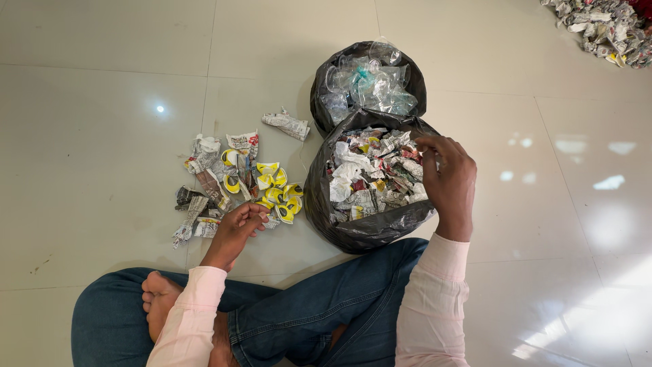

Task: The person sits on the floor and sorts small crumpled paper and plastic items from a pile into a black bag. The person handles items one at a time, picking them up and placing them into the bag.

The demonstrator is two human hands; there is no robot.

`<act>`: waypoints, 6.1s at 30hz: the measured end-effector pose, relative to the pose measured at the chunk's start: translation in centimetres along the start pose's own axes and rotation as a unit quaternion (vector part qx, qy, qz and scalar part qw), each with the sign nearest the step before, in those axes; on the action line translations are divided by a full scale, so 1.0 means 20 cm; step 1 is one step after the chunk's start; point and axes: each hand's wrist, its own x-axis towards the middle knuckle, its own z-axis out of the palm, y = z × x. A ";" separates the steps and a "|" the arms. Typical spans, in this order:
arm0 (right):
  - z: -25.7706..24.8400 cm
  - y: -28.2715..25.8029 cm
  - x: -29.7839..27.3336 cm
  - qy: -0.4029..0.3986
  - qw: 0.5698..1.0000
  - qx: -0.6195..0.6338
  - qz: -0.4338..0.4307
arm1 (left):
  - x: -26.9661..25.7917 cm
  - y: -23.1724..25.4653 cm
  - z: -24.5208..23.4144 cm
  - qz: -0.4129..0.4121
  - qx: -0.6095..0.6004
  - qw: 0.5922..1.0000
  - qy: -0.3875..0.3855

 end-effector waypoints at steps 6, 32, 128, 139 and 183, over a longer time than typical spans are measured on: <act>0.02 -0.05 0.00 -0.032 0.999 0.009 -0.031 | 0.00 0.00 0.00 -0.001 0.000 1.000 0.003; -0.19 0.53 -0.14 -0.190 0.923 -0.150 0.301 | -0.04 0.62 0.56 0.463 0.334 0.811 0.125; -0.30 0.44 -0.12 -0.036 0.973 -0.143 0.178 | 0.37 1.01 0.70 0.306 0.556 0.771 0.059; -0.11 0.52 -0.08 -0.095 0.968 -0.174 0.151 | 0.28 0.72 0.62 0.307 0.442 0.843 0.015; 0.05 0.56 -0.05 -0.048 0.981 -0.155 0.102 | 0.51 0.90 0.65 0.509 0.420 0.751 0.007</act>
